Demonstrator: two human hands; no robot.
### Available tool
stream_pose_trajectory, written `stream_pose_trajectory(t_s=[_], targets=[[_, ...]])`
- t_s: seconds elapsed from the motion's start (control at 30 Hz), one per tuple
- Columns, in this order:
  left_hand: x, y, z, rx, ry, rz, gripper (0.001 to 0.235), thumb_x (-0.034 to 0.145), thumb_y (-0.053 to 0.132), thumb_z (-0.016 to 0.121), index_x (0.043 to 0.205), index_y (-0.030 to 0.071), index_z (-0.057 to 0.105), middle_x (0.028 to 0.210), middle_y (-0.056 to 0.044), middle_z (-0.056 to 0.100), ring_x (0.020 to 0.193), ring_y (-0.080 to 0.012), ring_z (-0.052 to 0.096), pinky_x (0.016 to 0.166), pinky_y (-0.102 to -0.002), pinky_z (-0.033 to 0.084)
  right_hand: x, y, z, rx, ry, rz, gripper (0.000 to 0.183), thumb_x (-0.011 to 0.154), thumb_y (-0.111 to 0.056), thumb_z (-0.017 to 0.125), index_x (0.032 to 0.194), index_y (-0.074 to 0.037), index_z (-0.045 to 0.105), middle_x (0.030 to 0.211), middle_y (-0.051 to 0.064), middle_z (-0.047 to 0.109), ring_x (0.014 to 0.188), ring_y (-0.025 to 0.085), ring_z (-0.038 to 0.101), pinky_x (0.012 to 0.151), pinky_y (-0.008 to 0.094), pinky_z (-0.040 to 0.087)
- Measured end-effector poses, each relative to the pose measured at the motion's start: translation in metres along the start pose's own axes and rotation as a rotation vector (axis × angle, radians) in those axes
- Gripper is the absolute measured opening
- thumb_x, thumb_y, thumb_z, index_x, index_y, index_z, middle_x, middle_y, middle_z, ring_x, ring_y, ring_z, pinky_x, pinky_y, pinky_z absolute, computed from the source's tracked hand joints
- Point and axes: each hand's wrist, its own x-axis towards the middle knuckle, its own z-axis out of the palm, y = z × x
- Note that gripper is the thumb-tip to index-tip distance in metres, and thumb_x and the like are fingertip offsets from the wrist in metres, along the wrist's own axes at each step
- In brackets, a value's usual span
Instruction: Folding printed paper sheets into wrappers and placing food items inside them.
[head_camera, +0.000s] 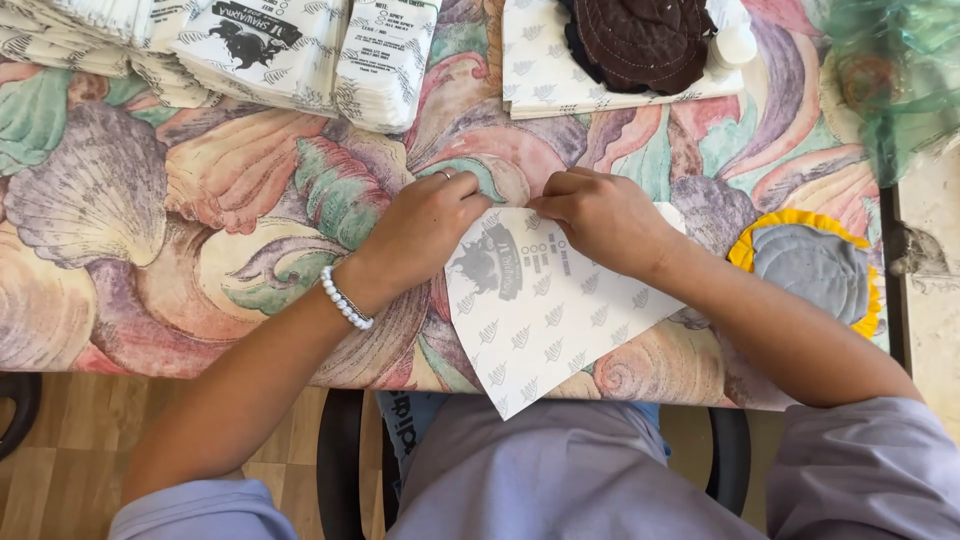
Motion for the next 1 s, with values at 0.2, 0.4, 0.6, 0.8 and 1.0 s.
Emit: stream_pose_trajectory(t_s=[0.2, 0.4, 0.6, 0.8, 1.0], targets=[[-0.010, -0.004, -0.014, 0.130, 0.008, 0.136, 0.019, 0.103, 0.004, 0.049, 0.102, 0.005, 0.068, 0.085, -0.003, 0.054, 0.081, -0.0209, 0.061, 0.072, -0.034, 0.052, -0.002, -0.002, -0.014, -0.166, -0.086, -0.104, 0.019, 0.097, -0.006, 0.063, 0.107, -0.010, 0.079, 0.092, 0.004, 0.073, 0.091, 0.019, 0.072, 0.067, 0.030, 0.059], [-0.016, -0.002, -0.018, 0.281, 0.044, 0.267, 0.018, 0.103, 0.006, 0.053, 0.100, 0.005, 0.070, 0.080, -0.005, 0.055, 0.079, -0.0211, 0.061, 0.073, -0.035, 0.051, 0.003, -0.015, -0.029, -0.309, -0.104, -0.205, 0.019, 0.100, -0.010, 0.061, 0.111, -0.014, 0.076, 0.086, -0.001, 0.067, 0.085, 0.014, 0.069, 0.066, 0.025, 0.057], [-0.013, 0.000, -0.017, 0.287, 0.058, 0.312, 0.018, 0.102, 0.008, 0.055, 0.097, 0.004, 0.072, 0.075, -0.004, 0.054, 0.075, -0.0200, 0.060, 0.072, -0.036, 0.050, 0.002, -0.018, -0.025, -0.354, -0.133, -0.253, 0.019, 0.098, -0.010, 0.063, 0.110, -0.016, 0.076, 0.084, 0.000, 0.067, 0.081, 0.015, 0.067, 0.067, 0.026, 0.058], [-0.011, 0.003, -0.021, 0.301, 0.052, 0.323, 0.019, 0.098, 0.006, 0.059, 0.084, 0.005, 0.073, 0.075, -0.005, 0.054, 0.078, -0.0232, 0.059, 0.073, -0.039, 0.047, 0.006, -0.029, -0.032, -0.387, -0.220, -0.225, 0.030, 0.097, -0.010, 0.064, 0.123, -0.019, 0.073, 0.089, 0.001, 0.069, 0.082, 0.013, 0.067, 0.070, 0.025, 0.058], [-0.012, 0.005, -0.031, 0.373, -0.012, 0.301, 0.024, 0.100, 0.007, 0.056, 0.080, 0.005, 0.070, 0.078, -0.007, 0.053, 0.082, -0.0265, 0.056, 0.075, -0.041, 0.044, 0.010, -0.030, -0.033, -0.410, -0.259, -0.223, 0.032, 0.096, -0.011, 0.064, 0.125, -0.019, 0.072, 0.092, 0.001, 0.069, 0.083, 0.014, 0.067, 0.070, 0.026, 0.059]])
